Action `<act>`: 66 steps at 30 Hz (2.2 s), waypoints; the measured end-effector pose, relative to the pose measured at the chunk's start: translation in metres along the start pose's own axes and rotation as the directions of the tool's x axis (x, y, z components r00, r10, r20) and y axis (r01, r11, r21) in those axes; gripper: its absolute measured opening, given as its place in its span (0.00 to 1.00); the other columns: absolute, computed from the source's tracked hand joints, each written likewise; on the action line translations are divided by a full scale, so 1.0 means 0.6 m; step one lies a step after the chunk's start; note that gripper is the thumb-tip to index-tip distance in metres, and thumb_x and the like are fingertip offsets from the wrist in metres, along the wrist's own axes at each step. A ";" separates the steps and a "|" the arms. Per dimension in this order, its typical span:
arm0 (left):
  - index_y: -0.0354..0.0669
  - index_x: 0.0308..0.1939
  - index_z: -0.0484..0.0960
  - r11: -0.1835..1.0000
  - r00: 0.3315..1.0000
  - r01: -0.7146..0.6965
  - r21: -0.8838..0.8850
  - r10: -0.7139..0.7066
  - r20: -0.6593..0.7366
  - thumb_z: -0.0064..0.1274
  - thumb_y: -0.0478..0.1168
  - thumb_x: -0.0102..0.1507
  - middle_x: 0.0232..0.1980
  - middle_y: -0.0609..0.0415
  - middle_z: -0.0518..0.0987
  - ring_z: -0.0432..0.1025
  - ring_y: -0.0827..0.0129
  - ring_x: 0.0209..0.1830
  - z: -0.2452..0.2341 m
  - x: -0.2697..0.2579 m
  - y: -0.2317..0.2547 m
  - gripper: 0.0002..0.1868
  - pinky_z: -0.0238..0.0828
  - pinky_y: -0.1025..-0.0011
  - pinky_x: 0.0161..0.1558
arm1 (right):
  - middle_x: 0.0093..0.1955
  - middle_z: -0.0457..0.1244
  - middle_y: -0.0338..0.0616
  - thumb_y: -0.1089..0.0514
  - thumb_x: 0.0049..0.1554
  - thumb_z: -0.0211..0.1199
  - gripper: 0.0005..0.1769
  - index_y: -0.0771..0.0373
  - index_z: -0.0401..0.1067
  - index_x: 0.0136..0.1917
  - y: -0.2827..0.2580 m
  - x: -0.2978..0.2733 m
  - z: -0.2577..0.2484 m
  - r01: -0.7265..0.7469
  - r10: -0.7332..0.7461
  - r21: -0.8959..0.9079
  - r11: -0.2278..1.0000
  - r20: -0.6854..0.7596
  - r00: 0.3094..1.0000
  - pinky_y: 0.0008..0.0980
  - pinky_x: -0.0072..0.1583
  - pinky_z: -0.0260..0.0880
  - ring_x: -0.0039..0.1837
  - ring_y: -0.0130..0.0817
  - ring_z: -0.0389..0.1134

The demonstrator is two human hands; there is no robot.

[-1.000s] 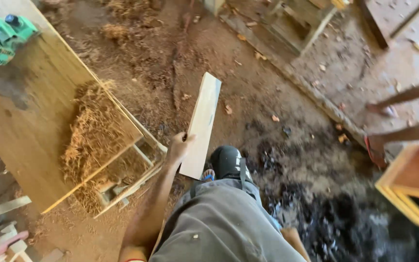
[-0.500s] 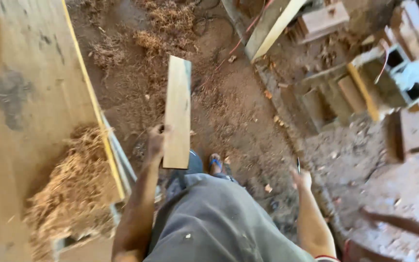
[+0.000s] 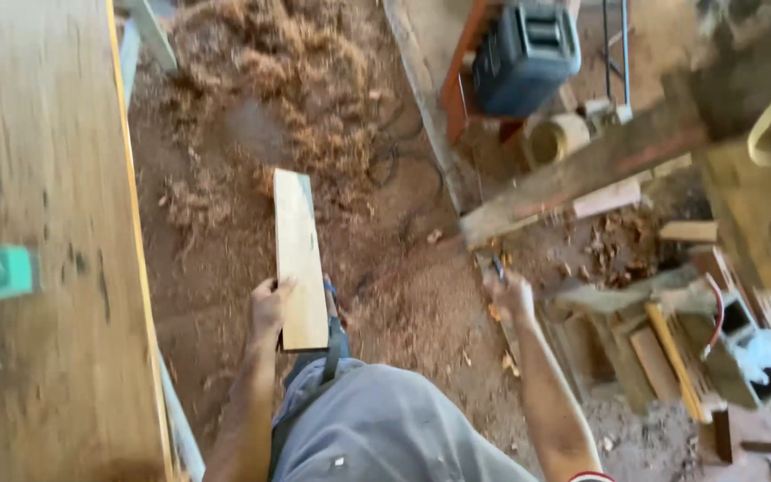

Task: Marking lines on wooden boards using a speed square and a pen for measurement in a workshop environment.

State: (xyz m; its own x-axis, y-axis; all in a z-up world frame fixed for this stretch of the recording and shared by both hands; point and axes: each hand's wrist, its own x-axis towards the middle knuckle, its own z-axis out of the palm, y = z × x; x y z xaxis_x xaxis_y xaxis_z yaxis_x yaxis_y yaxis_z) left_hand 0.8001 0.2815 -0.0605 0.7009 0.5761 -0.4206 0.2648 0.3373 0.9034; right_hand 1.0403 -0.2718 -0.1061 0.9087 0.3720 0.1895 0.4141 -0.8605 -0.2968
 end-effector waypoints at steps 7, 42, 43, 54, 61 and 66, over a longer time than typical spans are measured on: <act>0.31 0.39 0.84 0.999 1.000 -0.008 0.050 0.008 0.015 0.60 0.45 0.65 0.34 0.57 0.82 0.73 0.76 0.29 0.019 0.260 0.201 0.16 0.70 0.75 0.31 | 0.34 0.73 0.48 0.40 0.54 0.67 0.24 0.65 0.84 0.37 0.019 -0.118 0.114 -0.703 0.627 -0.151 0.695 0.606 0.490 0.42 0.44 0.75 0.37 0.40 0.76; 0.26 0.57 0.77 0.619 0.672 0.731 0.288 -0.580 -0.460 0.56 0.48 0.65 0.52 0.35 0.82 0.79 0.50 0.47 0.169 2.072 0.687 0.26 0.78 0.55 0.47 | 0.36 0.63 0.45 0.64 0.58 0.60 0.05 0.64 0.71 0.39 -0.282 1.797 0.575 -0.791 0.451 0.307 0.530 0.687 0.569 0.43 0.40 0.63 0.39 0.37 0.61; 0.26 0.57 0.77 0.601 0.654 0.748 0.282 -0.598 -0.463 0.56 0.48 0.65 0.52 0.35 0.82 0.79 0.50 0.47 0.224 2.131 0.772 0.26 0.78 0.55 0.47 | 0.36 0.63 0.46 0.63 0.57 0.61 0.05 0.64 0.71 0.39 -0.273 1.842 0.565 -0.796 0.440 0.306 0.522 0.703 0.559 0.43 0.40 0.64 0.39 0.38 0.61; 0.35 0.56 0.81 0.982 0.978 0.185 -0.048 -0.179 0.110 0.56 0.41 0.66 0.50 0.53 0.84 0.77 0.72 0.45 0.661 2.651 1.163 0.17 0.75 0.72 0.47 | 0.33 0.66 0.48 0.56 0.47 0.71 0.13 0.66 0.71 0.35 -0.282 2.679 0.575 -0.813 0.143 0.400 0.423 0.856 0.496 0.44 0.37 0.71 0.36 0.41 0.67; 0.33 0.55 0.82 0.999 0.965 -0.002 -0.034 0.011 0.263 0.61 0.43 0.67 0.48 0.57 0.82 0.73 0.77 0.46 0.811 2.980 1.316 0.17 0.70 0.77 0.49 | 0.35 0.68 0.45 0.58 0.62 0.68 0.11 0.67 0.72 0.43 -0.303 3.220 0.583 -0.543 0.404 0.696 0.469 0.377 0.833 0.28 0.37 0.70 0.35 0.29 0.68; 0.35 0.56 0.80 0.995 0.939 -0.009 0.098 -0.026 0.343 0.59 0.43 0.66 0.48 0.57 0.83 0.75 0.77 0.46 0.904 3.192 1.513 0.18 0.73 0.76 0.49 | 0.44 0.71 0.45 0.59 0.64 0.69 0.10 0.68 0.76 0.55 -0.325 3.437 0.604 -0.480 0.499 0.705 0.523 0.204 0.842 0.24 0.43 0.70 0.44 0.25 0.72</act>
State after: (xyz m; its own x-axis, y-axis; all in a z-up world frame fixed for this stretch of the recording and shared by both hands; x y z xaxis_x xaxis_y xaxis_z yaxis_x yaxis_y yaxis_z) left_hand 2.7425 1.2872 -0.0004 0.8784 0.2772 -0.3894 0.3226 0.2573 0.9109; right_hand 2.8526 0.7889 0.0035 0.9828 -0.0446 -0.1793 -0.1826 -0.3828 -0.9056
